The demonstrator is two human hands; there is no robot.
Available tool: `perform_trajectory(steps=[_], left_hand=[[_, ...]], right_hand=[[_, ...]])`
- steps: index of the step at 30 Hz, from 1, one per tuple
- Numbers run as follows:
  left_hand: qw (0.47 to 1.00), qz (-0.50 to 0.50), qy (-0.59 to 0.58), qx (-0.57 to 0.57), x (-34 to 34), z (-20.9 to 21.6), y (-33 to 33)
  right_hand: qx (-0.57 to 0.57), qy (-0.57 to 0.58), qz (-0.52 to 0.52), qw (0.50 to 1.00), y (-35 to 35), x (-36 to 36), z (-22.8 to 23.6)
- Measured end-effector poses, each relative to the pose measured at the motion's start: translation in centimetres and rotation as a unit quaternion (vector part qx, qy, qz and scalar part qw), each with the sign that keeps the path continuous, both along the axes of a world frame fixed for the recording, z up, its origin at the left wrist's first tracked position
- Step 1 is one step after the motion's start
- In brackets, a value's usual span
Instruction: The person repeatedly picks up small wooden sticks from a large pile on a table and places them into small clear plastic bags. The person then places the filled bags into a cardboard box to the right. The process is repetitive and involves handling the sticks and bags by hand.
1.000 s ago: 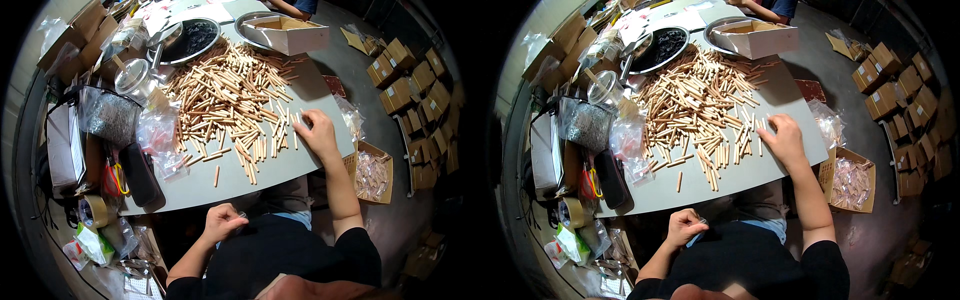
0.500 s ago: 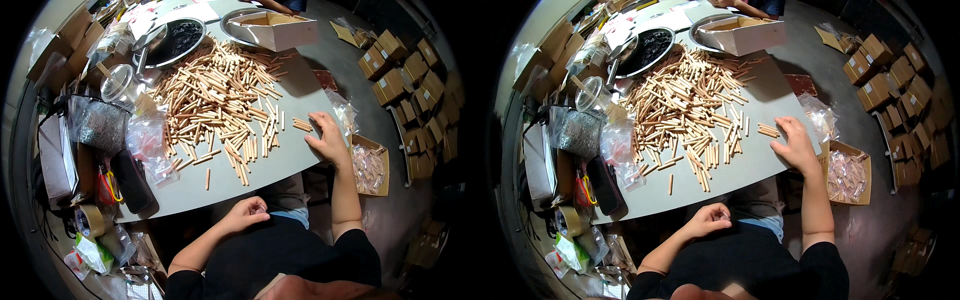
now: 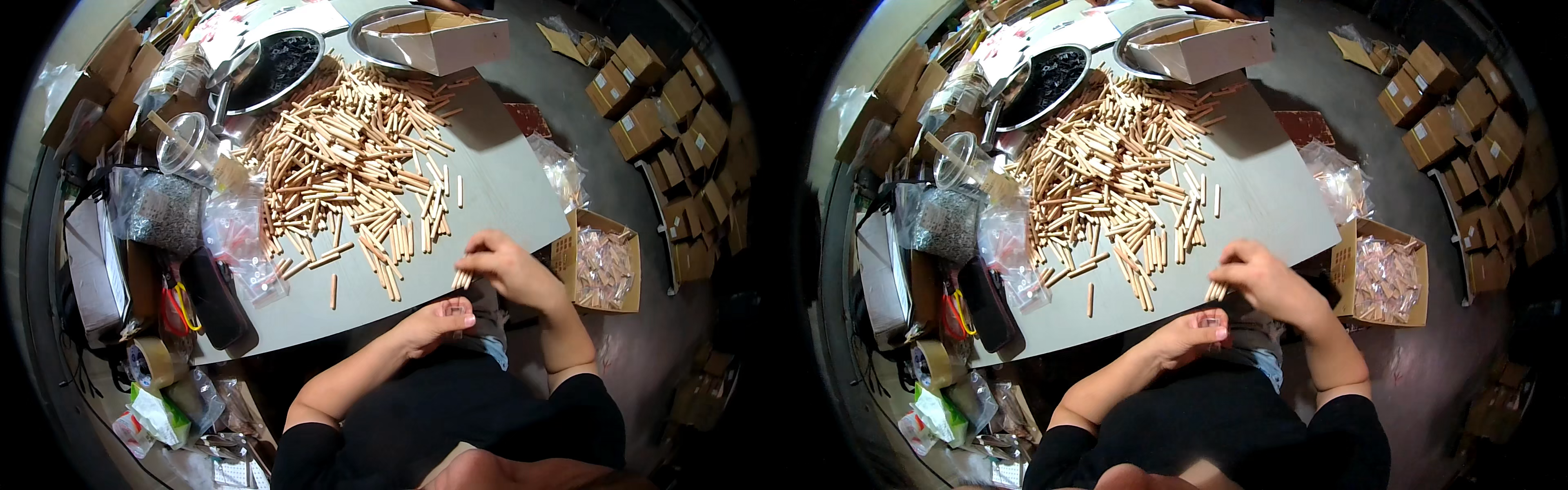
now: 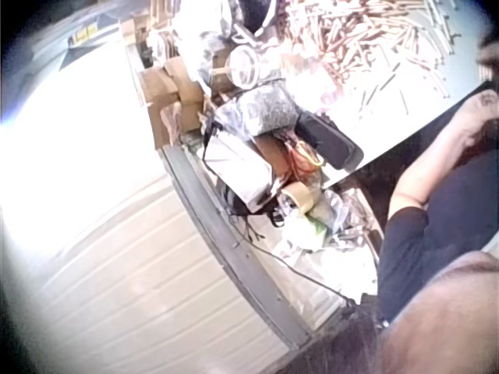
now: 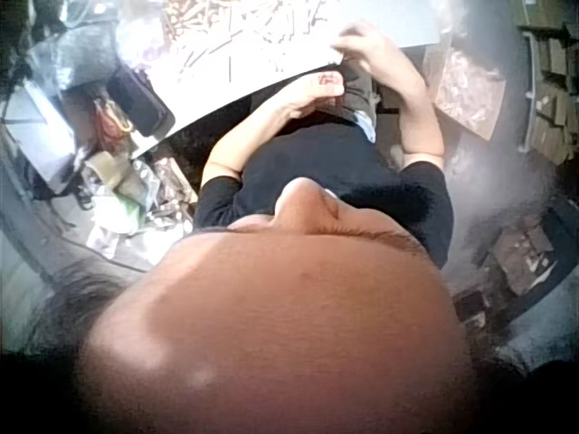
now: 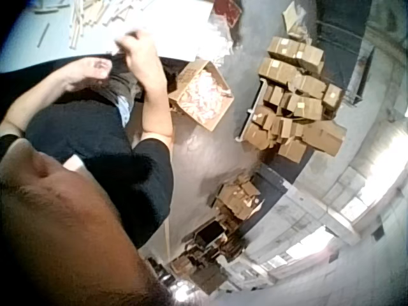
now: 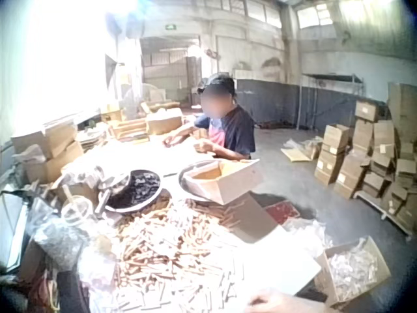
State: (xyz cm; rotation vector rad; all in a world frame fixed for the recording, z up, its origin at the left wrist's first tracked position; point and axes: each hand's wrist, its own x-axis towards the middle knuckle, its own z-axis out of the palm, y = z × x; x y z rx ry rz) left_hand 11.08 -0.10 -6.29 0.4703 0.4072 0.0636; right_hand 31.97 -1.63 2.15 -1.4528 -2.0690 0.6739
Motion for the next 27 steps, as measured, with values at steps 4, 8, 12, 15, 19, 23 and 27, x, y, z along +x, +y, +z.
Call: perform_trajectory(steps=[4,8,12,15,19,23,27], left_hand=[[0.999,0.022,-0.004,-0.043,-0.2,1.8,0.2],[0.993,0.007,-0.073,0.088,-0.6,1.2,0.2],[0.976,0.011,-0.101,0.191,-1.2,2.0,0.2],[0.906,0.076,-0.005,0.415,-2.2,4.0,0.5],[0.771,0.205,0.044,0.601,-3.2,6.1,0.4],[0.673,0.255,0.043,0.693,-3.6,6.5,0.7],[0.629,0.255,0.034,0.734,-3.9,6.6,0.7]], right_hand=[[-0.057,0.06,0.107,0.991,-1.6,-2.1,0.9],[-0.103,0.14,0.105,0.979,-2.0,-1.6,1.7],[-0.002,0.087,0.138,0.987,-1.9,-2.2,2.2],[0.015,0.114,0.099,0.988,-2.4,-2.7,2.3],[0.036,0.146,0.056,0.987,-2.8,-3.0,2.8],[0.011,0.165,-0.005,0.986,-2.8,-4.3,2.9],[-0.005,0.154,0.016,0.988,-2.7,-5.0,2.4]])
